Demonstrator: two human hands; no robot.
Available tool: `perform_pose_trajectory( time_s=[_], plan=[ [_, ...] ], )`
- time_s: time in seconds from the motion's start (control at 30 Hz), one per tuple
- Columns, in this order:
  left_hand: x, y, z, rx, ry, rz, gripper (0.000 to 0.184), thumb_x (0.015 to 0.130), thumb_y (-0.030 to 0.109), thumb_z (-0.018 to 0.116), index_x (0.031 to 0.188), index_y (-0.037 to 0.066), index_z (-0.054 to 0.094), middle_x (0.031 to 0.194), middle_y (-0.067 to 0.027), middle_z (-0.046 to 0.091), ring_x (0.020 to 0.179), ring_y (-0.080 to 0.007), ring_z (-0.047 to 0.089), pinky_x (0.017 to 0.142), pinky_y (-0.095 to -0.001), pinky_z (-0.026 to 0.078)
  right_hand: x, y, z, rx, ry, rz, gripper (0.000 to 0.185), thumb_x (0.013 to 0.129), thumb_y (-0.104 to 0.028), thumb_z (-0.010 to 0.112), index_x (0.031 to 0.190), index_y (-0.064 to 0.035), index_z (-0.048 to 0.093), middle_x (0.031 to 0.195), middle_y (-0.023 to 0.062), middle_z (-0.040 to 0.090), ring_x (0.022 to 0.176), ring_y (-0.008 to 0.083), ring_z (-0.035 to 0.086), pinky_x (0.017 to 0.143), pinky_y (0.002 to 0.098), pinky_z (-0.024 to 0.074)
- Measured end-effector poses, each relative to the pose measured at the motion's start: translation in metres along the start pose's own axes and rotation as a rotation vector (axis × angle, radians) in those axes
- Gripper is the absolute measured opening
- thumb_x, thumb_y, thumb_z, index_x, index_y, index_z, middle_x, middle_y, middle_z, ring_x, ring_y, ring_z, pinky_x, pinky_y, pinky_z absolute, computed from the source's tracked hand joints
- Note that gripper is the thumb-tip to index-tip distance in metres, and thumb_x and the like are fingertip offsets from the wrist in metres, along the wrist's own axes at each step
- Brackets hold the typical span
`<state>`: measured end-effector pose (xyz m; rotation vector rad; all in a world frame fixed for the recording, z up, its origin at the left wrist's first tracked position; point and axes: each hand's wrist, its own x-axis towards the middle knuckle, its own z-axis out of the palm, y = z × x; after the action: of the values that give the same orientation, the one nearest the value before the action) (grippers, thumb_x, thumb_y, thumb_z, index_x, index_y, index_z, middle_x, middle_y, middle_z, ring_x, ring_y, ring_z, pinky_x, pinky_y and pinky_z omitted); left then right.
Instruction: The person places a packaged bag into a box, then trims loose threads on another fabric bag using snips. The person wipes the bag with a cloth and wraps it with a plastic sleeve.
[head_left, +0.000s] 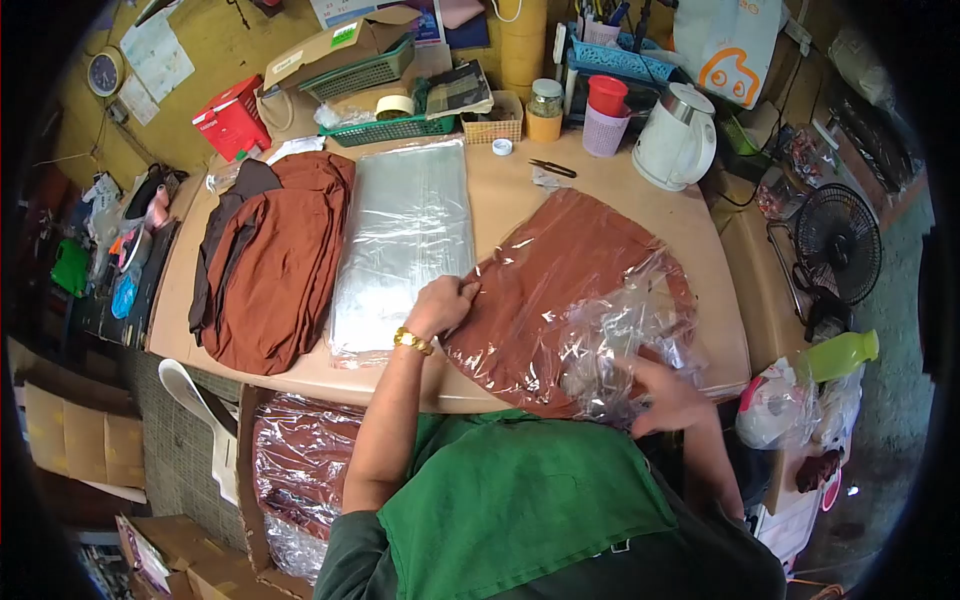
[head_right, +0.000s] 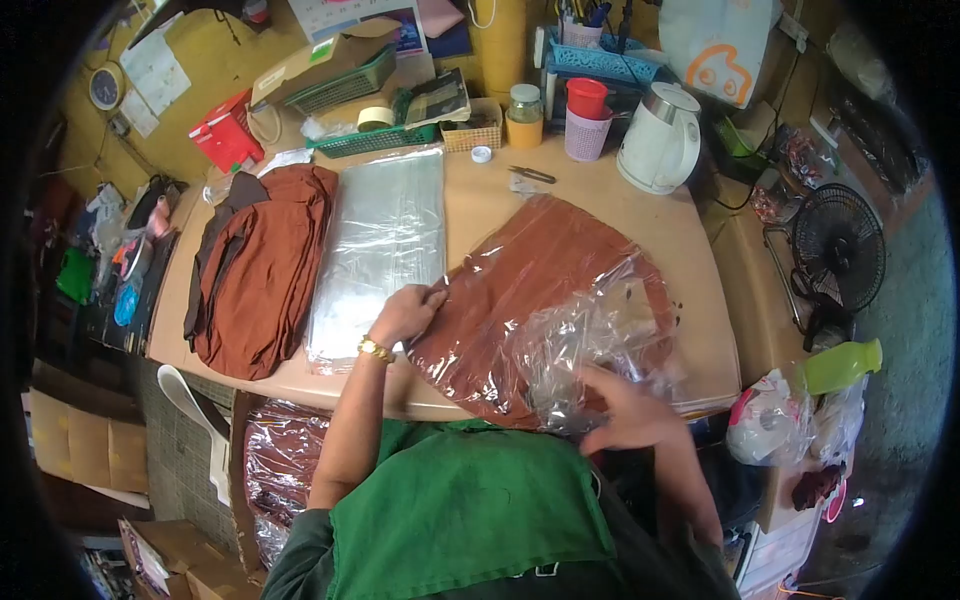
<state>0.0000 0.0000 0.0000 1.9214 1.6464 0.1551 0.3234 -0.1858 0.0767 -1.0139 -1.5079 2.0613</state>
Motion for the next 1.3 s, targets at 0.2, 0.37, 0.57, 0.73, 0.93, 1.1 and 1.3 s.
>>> perform_pose_trajectory(
  time_s=[0.2,0.37,0.57,0.73,0.93,1.1,1.3],
  plan=[
    [0.035,0.003,-0.023,-0.304,0.360,0.169,0.039,0.096,0.034,0.055,0.103,-0.002,0.070,0.097,-0.0293,0.067,0.096,-0.0448,0.065,0.085,-0.0471,0.050,0.076,0.062,-0.085,-1.004,1.091,-0.147,0.036,0.090,-0.026,0.054,0.112,0.0006,0.064,0.099,0.0189,0.070,0.088,0.0343,0.067,0.084,0.0475,0.0506],
    [-0.050,-0.023,-0.091,-0.506,0.653,0.088,0.038,0.098,0.029,0.054,0.100,-0.007,0.067,0.083,-0.0293,0.067,0.077,-0.0458,0.064,0.068,-0.0461,0.048,0.028,-0.044,-0.069,-0.135,1.213,-0.477,0.015,0.089,-0.007,0.056,0.095,0.0007,0.066,0.078,0.0127,0.069,0.065,0.0162,0.067,0.059,0.0335,0.0533],
    [-0.108,-0.138,0.008,-0.210,0.771,-0.025,0.039,0.100,0.024,0.053,0.087,-0.012,0.061,0.062,-0.0184,0.056,0.058,-0.0203,0.054,0.058,-0.0397,0.044,0.024,0.074,-0.101,-0.067,0.989,-0.081,0.017,0.094,-0.010,0.057,0.087,0.0026,0.065,0.067,0.0095,0.066,0.057,0.0157,0.064,0.054,0.0282,0.0495],
    [-0.118,-0.129,0.012,-0.426,0.728,-0.173,0.040,0.102,0.024,0.049,0.081,-0.009,0.058,0.063,-0.0153,0.055,0.059,-0.0206,0.047,0.058,-0.0390,0.041,0.045,0.057,-0.086,-0.095,1.025,-0.303,0.016,0.089,-0.015,0.069,0.089,0.0009,0.068,0.072,0.0026,0.065,0.067,0.0093,0.060,0.058,0.0267,0.0489],
    [-0.116,-0.132,0.010,-0.367,0.804,-0.183,0.041,0.101,0.023,0.052,0.073,-0.007,0.054,0.062,-0.0238,0.054,0.057,-0.0312,0.049,0.060,-0.0457,0.041,0.016,0.049,-0.122,-0.072,0.953,-0.115,0.018,0.084,-0.016,0.072,0.087,0.0016,0.071,0.072,0.0022,0.065,0.071,0.0107,0.060,0.068,0.0274,0.0483],
    [-0.132,-0.127,-0.008,0.145,0.823,-0.199,0.035,0.088,0.020,0.068,0.111,-0.003,0.055,0.104,-0.0238,0.062,0.096,-0.0417,0.059,0.081,-0.0489,0.047,-0.049,0.088,-0.129,-0.385,1.002,-0.206,0.023,0.087,-0.018,0.068,0.094,0.0035,0.070,0.097,0.0112,0.069,0.082,0.0163,0.063,0.078,0.0304,0.0511],
    [-0.085,-0.046,-0.037,0.228,0.644,0.173,0.050,0.093,0.028,0.062,0.134,0.004,0.048,0.142,-0.0239,0.044,0.134,-0.0419,0.040,0.110,-0.0554,0.031,0.024,0.024,-0.101,0.268,0.565,-0.160,0.031,0.090,-0.011,0.060,0.117,0.0036,0.062,0.111,0.0159,0.068,0.080,0.0172,0.067,0.070,0.0333,0.0554]
  ],
)
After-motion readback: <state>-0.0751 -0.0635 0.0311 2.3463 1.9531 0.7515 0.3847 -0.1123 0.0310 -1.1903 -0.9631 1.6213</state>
